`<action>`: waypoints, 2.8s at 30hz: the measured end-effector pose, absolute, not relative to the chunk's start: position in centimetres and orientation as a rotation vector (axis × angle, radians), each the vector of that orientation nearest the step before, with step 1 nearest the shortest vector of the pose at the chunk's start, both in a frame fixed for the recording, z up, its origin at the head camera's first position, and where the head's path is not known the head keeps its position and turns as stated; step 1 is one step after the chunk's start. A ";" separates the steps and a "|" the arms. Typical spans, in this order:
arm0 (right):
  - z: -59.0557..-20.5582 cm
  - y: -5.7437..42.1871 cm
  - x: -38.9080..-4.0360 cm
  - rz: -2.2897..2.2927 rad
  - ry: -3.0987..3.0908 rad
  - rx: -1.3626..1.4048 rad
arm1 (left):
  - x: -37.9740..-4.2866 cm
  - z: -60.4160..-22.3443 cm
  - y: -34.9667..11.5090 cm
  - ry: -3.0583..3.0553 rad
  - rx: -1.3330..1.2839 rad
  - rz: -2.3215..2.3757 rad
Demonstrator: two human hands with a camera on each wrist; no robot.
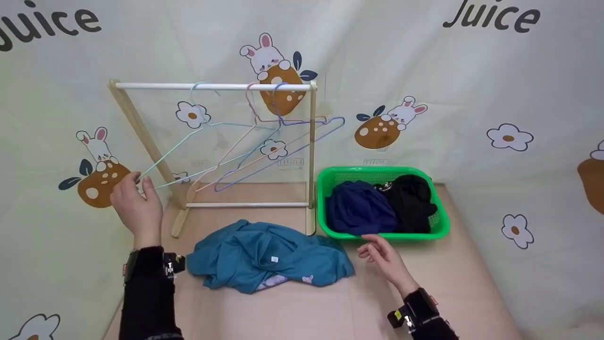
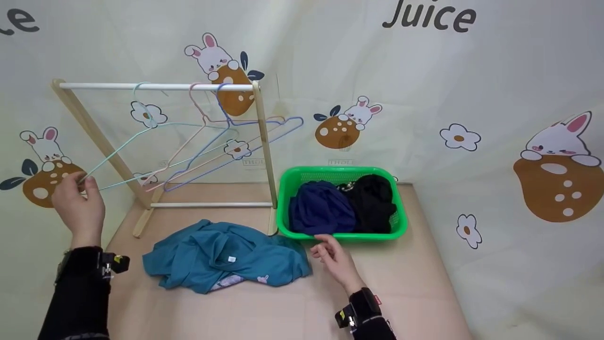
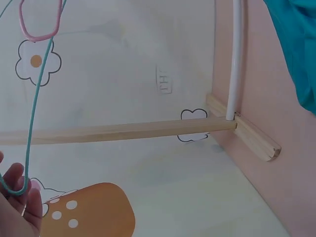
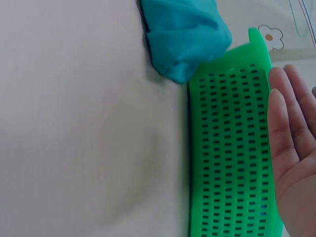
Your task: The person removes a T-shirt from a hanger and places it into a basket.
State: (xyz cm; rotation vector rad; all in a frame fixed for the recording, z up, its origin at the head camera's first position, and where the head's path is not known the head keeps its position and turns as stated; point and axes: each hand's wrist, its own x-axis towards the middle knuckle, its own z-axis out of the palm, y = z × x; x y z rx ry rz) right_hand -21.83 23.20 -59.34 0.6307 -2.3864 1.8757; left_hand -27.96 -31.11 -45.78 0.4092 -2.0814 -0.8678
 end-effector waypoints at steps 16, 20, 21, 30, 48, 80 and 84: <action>-62.6 16.6 -23.5 1.241 -2.740 0.887 | -28.0 -52.9 -30.3 -2.264 0.464 -0.990; -63.0 15.2 -23.6 1.127 -2.785 0.934 | -27.6 -54.5 -29.4 -2.324 0.460 -0.954; -63.1 14.9 -23.6 1.099 -2.798 0.940 | -27.5 -54.9 -29.2 -2.344 0.457 -0.950; -64.2 12.8 -23.3 0.852 -2.970 0.970 | -26.7 -58.8 -27.0 -2.620 0.388 -0.843; -65.9 11.2 -23.5 0.369 -2.915 0.834 | -26.0 -61.4 -23.5 -2.926 0.204 -0.752; -51.1 12.3 -26.8 2.339 -1.882 0.148 | -23.0 -61.3 -18.4 -2.852 -0.160 -0.751; -47.5 13.7 -27.3 2.401 -1.635 0.136 | -22.6 -61.8 -17.1 -2.855 -0.213 -0.745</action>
